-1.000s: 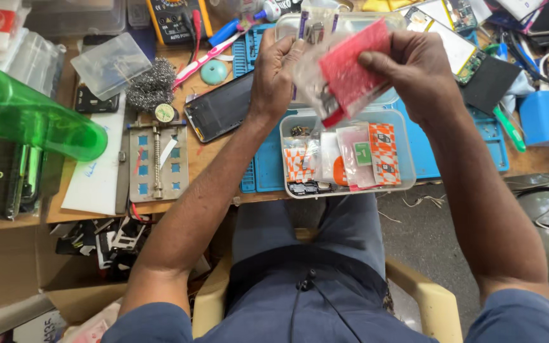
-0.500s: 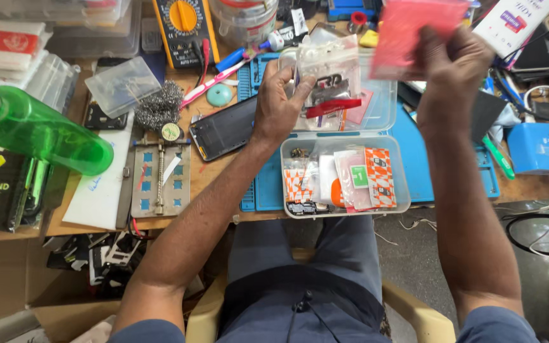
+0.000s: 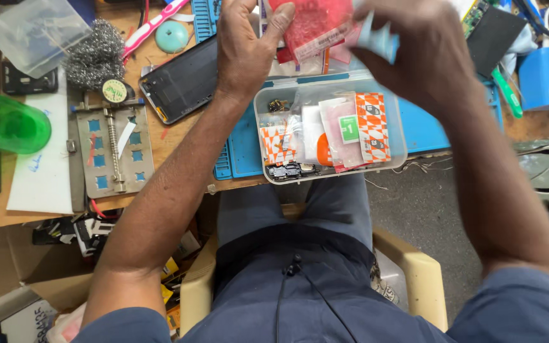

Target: The person rummages through plastic storage boxes of spare phone parts on the workbench, then works on a disassembled smartphone, using tweezers to pry and adjust the battery and small internal components. They handle small parts and place screws into a small container.

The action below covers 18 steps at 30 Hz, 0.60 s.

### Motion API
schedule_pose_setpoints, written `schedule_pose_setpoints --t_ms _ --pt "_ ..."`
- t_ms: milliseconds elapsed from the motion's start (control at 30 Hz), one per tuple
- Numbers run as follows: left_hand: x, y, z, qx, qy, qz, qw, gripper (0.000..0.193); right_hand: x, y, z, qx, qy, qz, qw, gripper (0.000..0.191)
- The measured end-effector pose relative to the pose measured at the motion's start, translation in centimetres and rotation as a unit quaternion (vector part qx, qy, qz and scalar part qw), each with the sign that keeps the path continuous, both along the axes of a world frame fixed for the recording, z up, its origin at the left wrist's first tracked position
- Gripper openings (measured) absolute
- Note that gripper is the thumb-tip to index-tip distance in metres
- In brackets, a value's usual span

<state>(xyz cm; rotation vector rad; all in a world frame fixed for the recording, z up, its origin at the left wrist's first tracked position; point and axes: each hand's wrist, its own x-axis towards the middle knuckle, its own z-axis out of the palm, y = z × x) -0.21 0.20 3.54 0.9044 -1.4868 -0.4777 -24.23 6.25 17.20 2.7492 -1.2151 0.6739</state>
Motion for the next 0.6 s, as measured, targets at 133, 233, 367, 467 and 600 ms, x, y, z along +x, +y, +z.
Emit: schedule_pose_setpoints --t_ms 133,233,367,467,600 --pt "-0.1 -0.8 -1.2 -0.013 -0.003 0.006 1.0 0.035 -0.1 2.7 0.2 0.14 0.125 0.23 0.955 0.063" --pt "0.1 -1.1 -2.0 0.023 -0.011 0.008 1.0 0.039 0.3 3.3 0.1 0.136 0.326 0.168 0.92 0.077" --pt "0.4 -1.2 -2.6 0.041 -0.042 0.0 0.998 0.042 -1.5 3.3 1.6 0.101 0.443 0.095 0.885 0.043" --pt "0.5 -1.4 -2.9 0.027 -0.047 -0.003 0.999 0.043 -3.1 2.2 2.7 0.061 0.426 0.114 0.896 0.022" --pt "0.5 -1.5 -3.1 0.036 -0.036 0.005 0.999 0.043 -3.7 0.4 4.6 0.141 0.079 0.118 0.98 0.013"
